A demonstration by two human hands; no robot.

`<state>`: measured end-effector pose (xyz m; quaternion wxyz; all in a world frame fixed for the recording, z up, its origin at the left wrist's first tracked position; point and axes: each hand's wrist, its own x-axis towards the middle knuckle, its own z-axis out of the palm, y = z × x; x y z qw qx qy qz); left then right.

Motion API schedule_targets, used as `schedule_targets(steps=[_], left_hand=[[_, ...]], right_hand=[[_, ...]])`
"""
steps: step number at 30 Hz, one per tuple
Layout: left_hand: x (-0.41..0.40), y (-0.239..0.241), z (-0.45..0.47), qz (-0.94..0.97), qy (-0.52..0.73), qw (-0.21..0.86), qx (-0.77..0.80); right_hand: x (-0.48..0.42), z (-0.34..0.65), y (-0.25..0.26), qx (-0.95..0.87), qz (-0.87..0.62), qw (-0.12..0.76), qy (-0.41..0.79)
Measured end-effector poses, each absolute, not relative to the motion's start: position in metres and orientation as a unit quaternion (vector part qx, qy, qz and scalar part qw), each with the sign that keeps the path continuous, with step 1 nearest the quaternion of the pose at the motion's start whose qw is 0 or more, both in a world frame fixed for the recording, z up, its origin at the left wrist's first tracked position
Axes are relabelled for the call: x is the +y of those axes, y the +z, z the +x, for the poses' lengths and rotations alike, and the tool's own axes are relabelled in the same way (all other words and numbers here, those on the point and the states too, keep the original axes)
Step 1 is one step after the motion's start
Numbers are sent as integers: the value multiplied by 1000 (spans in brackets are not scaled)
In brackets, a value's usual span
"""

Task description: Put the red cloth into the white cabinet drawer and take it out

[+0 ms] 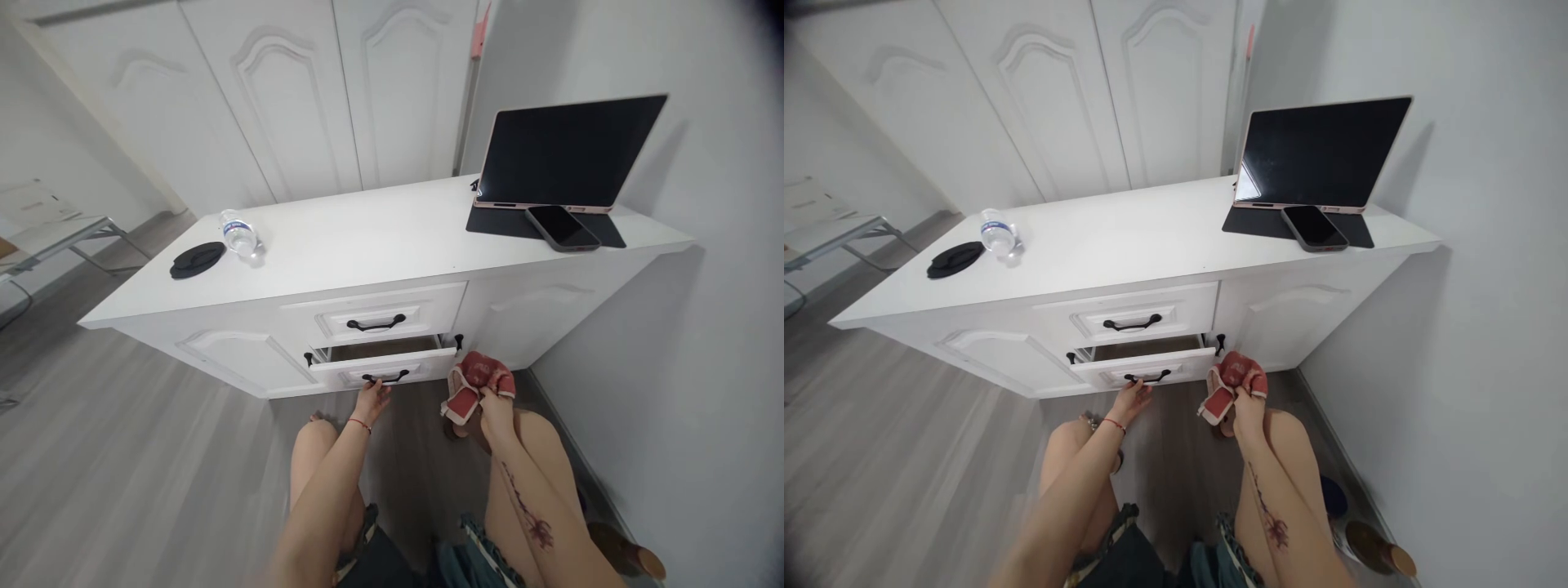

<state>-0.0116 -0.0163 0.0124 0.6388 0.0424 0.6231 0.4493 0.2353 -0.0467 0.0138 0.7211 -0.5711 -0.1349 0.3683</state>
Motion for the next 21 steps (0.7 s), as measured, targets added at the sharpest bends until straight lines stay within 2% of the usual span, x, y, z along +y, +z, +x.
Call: schedule_targets(steps=[6,21], left_hand=[[10,13,-12,44,452,634,626],[34,9,-7,39,456,640,618]], right_hand=[[-42,217,24,-101,-484,743,451],[-48,206,42,-78,-548,668,497]])
